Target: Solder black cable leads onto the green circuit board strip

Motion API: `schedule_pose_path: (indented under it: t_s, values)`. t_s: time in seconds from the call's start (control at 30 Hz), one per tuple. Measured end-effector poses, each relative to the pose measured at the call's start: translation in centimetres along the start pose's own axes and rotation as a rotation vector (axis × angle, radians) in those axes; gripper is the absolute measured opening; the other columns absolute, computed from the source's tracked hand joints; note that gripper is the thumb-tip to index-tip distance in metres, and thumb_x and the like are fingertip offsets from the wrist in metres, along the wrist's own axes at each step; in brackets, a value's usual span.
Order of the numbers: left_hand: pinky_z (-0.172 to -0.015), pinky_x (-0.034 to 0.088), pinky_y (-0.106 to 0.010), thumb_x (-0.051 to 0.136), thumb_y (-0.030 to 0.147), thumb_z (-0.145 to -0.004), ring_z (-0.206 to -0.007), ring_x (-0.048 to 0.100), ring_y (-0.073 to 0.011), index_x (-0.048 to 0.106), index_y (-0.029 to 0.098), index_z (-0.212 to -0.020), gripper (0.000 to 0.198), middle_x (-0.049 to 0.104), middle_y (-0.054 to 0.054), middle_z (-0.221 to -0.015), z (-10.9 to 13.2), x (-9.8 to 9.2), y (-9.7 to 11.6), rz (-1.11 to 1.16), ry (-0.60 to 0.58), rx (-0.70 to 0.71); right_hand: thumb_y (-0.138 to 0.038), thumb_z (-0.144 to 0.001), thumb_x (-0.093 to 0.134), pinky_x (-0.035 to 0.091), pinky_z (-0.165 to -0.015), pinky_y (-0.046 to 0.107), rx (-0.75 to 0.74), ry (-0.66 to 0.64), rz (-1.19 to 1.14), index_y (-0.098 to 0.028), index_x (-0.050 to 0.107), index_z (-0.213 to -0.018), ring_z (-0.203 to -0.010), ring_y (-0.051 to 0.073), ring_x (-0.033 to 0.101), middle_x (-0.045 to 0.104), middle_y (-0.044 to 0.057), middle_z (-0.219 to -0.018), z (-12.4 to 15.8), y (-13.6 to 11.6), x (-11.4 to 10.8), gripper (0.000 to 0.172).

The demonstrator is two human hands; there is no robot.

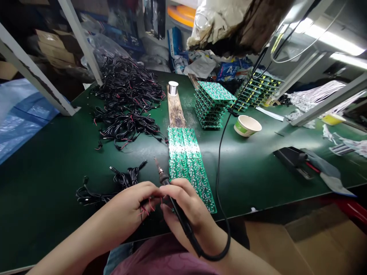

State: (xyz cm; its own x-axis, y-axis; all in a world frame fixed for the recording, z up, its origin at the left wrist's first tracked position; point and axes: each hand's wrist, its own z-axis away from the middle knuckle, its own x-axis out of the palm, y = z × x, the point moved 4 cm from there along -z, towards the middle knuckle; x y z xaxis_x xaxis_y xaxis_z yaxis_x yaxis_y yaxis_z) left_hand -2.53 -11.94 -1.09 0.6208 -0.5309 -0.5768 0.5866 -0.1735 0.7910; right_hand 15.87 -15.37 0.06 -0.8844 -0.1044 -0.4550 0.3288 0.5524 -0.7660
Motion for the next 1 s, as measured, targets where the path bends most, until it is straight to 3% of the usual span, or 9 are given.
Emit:
schedule_pose_path:
  t_s: [0.13, 0.3, 0.47, 0.63, 0.8, 1.0]
  values:
    - [-0.081, 0.058, -0.027, 0.047, 0.042, -0.108, -0.09, 0.072, -0.0185, 0.074, 0.024, -0.102, 0.033, 0.077, -0.004, -0.099, -0.1, 0.6, -0.1, 0.02, 0.016, 0.043, 0.0, -0.094, 0.055, 0.065, -0.097, 0.031, -0.057, 0.103, 0.111, -0.028, 0.059, -0.139, -0.109, 0.02, 0.071, 0.062, 0.009, -0.123, -0.1, 0.5, -0.1, 0.052]
    - [-0.079, 0.057, -0.027, 0.046, 0.04, -0.108, -0.09, 0.072, -0.0189, 0.072, 0.025, -0.097, 0.032, 0.079, -0.004, -0.1, -0.3, 1.1, 0.0, -0.028, 0.078, 0.098, -0.001, -0.094, 0.056, 0.065, -0.096, 0.031, -0.101, 0.076, 0.106, -0.028, 0.059, -0.142, -0.11, 0.021, 0.07, 0.062, 0.01, -0.125, -0.1, 0.6, -0.3, 0.055]
    - [-0.075, 0.051, -0.028, 0.042, 0.037, -0.108, -0.084, 0.068, -0.0171, 0.071, 0.025, -0.105, 0.032, 0.073, -0.003, -0.098, -0.5, 1.4, 0.4, -0.139, 0.131, 0.071, -0.003, -0.096, 0.059, 0.062, -0.095, 0.029, 0.101, 0.109, -0.005, -0.029, 0.064, -0.129, -0.102, 0.017, 0.07, 0.066, 0.004, -0.114, 0.4, 0.5, -1.9, 0.042]
    - [-0.062, 0.039, -0.029, 0.037, 0.026, -0.106, -0.069, 0.057, -0.0148, 0.068, 0.022, -0.091, 0.034, 0.065, -0.002, -0.089, -1.2, 2.6, 1.1, -0.387, 0.14, 0.07, -0.019, -0.103, 0.066, 0.065, -0.081, 0.027, 0.336, 0.16, 0.076, -0.03, 0.069, -0.121, -0.084, 0.014, 0.073, 0.071, 0.002, -0.111, 2.7, -0.2, -6.0, 0.022]
    - [-0.06, 0.037, -0.027, 0.045, 0.023, -0.103, -0.064, 0.053, -0.0119, 0.066, 0.022, -0.09, 0.024, 0.064, 0.001, -0.086, -0.7, 3.2, 0.7, -0.396, 0.161, 0.128, -0.024, -0.103, 0.069, 0.066, -0.077, 0.022, 0.338, 0.104, 0.239, -0.031, 0.076, -0.111, -0.083, 0.015, 0.078, 0.08, -0.001, -0.099, 4.6, -2.8, -9.1, 0.013]
    - [-0.058, 0.037, -0.024, 0.049, 0.024, -0.103, -0.062, 0.053, -0.01, 0.065, 0.022, -0.091, 0.02, 0.065, 0.002, -0.085, -0.2, 3.4, 0.6, -0.404, 0.202, 0.232, -0.03, -0.1, 0.071, 0.064, -0.067, 0.018, 0.388, 0.124, 0.278, -0.03, 0.077, -0.104, -0.071, 0.014, 0.076, 0.081, -0.003, -0.088, 5.2, -3.4, -8.7, 0.007]
